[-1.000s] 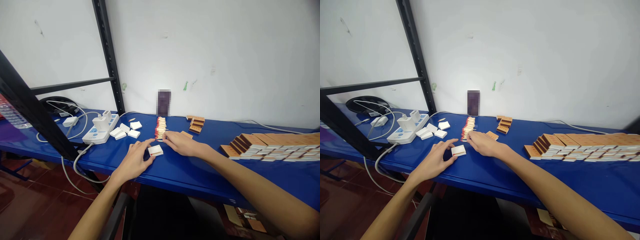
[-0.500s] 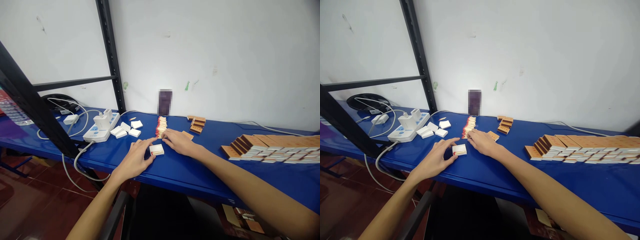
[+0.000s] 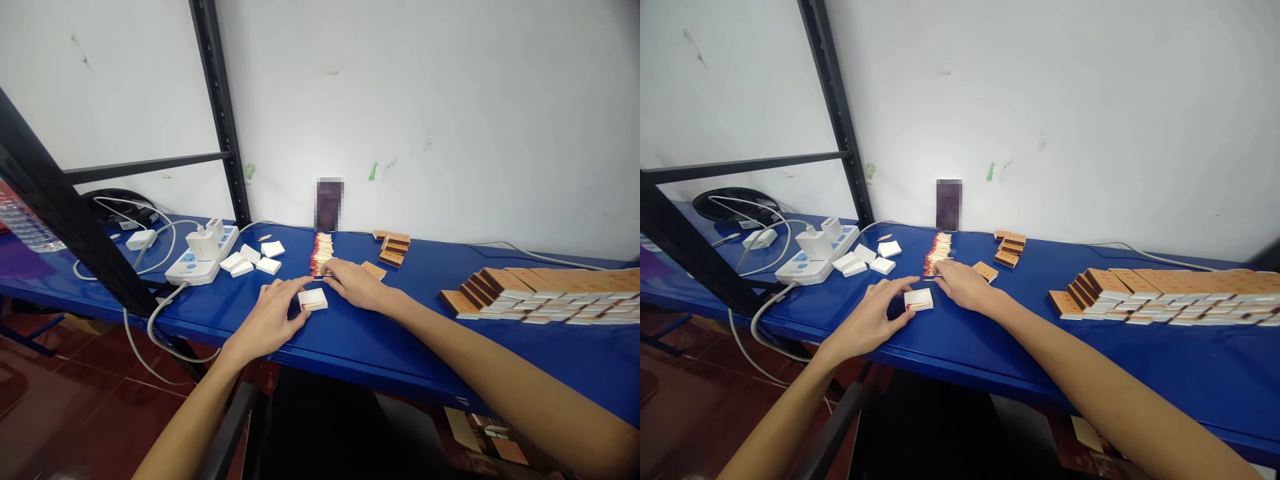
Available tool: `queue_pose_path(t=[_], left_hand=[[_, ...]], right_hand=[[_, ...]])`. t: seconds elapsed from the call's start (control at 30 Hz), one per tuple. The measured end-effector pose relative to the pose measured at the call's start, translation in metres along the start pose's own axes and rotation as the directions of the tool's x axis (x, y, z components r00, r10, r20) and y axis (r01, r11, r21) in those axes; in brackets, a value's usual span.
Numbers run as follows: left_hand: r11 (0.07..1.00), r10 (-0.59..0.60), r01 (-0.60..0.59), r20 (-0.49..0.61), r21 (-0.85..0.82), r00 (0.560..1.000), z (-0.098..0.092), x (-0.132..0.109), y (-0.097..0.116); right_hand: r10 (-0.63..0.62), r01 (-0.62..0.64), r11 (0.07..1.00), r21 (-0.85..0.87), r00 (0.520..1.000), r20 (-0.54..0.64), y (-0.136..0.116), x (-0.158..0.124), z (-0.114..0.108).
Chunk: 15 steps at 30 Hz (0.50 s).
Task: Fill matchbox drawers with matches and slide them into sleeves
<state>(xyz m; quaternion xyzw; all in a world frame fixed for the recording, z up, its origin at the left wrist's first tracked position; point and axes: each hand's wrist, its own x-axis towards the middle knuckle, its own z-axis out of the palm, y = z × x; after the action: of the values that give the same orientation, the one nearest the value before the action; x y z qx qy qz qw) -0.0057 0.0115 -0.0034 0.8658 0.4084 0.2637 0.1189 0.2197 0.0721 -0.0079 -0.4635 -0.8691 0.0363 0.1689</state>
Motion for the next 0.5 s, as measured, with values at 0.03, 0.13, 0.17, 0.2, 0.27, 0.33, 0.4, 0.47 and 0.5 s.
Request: queue_pose_path(t=[0.03,0.13,0.17,0.2,0.27,0.33,0.4,0.47,0.5], left_hand=[[1.000,0.000,0.000,0.001,-0.001,1.000,-0.0002,0.0000,0.0001],[1.000,0.000,0.000,0.005,-0.003,1.000,-0.0010,0.0000,0.0004],[1.000,0.001,-0.001,0.006,-0.003,1.000,-0.0011,0.0000,0.0005],[1.000,0.002,-0.002,0.006,-0.003,1.000,-0.0012,0.0000,0.0006],[1.000,0.003,-0.003,0.004,-0.003,1.000,-0.0012,-0.0001,0.0006],[1.000,0.004,-0.004,0.003,-0.004,1.000,-0.0010,-0.0001,0.0004],[1.000,0.006,-0.006,0.002,-0.004,1.000,-0.0008,-0.0003,0.0000],[1.000,0.008,-0.008,0.001,-0.005,1.000,-0.0008,-0.0005,-0.0003],[1.000,0.008,-0.008,0.002,-0.004,1.000,-0.0009,-0.0006,-0.0003]], right_hand=[[0.001,-0.001,1.000,-0.001,1.000,0.003,0.0003,0.0004,0.0004],[-0.006,0.006,1.000,0.001,1.000,0.001,-0.0004,0.0005,0.0002],[-0.006,0.006,1.000,0.000,1.000,-0.004,-0.0008,0.0003,0.0000],[-0.001,0.001,1.000,-0.001,1.000,-0.009,-0.0012,0.0001,-0.0002],[0.016,-0.016,1.000,-0.005,1.000,-0.019,-0.0014,-0.0003,0.0000],[0.030,-0.030,1.000,-0.010,0.999,-0.019,-0.0010,-0.0003,0.0007],[0.032,-0.032,0.999,-0.008,0.999,-0.020,-0.0006,-0.0004,0.0012],[0.026,-0.026,1.000,0.007,0.999,-0.028,-0.0007,-0.0008,0.0008],[0.022,-0.022,1.000,0.017,0.999,-0.030,-0.0010,-0.0011,0.0003]])
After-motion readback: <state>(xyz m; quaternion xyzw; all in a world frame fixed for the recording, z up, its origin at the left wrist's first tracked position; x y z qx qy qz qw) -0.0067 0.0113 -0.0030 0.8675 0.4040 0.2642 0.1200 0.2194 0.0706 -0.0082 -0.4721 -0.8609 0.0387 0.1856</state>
